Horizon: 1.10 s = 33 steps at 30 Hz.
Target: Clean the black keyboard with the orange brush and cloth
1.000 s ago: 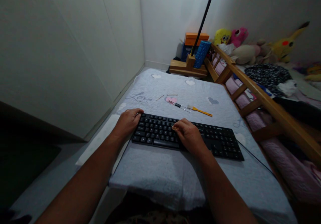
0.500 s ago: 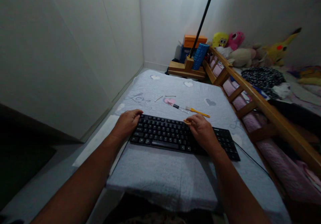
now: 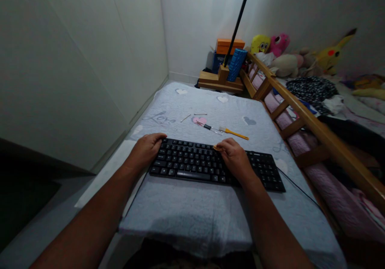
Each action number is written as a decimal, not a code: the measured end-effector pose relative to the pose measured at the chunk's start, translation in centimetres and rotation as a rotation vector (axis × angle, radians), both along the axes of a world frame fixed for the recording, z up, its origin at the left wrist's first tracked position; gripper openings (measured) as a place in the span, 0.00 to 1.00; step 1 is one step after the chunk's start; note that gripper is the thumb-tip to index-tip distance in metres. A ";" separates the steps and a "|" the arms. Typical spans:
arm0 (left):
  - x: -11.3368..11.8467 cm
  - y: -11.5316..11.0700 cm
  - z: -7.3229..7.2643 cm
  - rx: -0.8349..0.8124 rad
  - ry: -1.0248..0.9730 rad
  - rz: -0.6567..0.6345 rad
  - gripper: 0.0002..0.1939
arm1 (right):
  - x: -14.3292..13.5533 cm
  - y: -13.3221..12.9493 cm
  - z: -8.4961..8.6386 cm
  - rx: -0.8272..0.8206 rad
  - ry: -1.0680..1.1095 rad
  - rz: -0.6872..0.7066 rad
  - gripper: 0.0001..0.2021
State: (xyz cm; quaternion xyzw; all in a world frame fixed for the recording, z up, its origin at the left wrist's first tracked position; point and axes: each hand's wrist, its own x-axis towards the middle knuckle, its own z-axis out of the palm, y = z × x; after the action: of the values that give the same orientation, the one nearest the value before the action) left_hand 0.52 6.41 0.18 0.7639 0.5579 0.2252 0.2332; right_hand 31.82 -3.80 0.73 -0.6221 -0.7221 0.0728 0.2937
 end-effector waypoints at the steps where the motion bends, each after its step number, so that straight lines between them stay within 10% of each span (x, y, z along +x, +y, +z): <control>1: 0.0 0.0 0.0 0.000 -0.004 0.002 0.24 | 0.3 -0.2 0.0 0.000 -0.004 -0.009 0.09; 33: 0.2 -0.1 0.0 -0.018 -0.026 0.008 0.25 | 1.6 -1.4 0.1 0.056 -0.038 -0.140 0.12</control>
State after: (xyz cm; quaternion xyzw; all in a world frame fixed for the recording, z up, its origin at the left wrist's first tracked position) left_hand 0.68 6.36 0.17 0.7565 0.5599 0.2313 0.2463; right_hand 33.43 -5.18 0.81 -0.6638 -0.6840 0.0203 0.3017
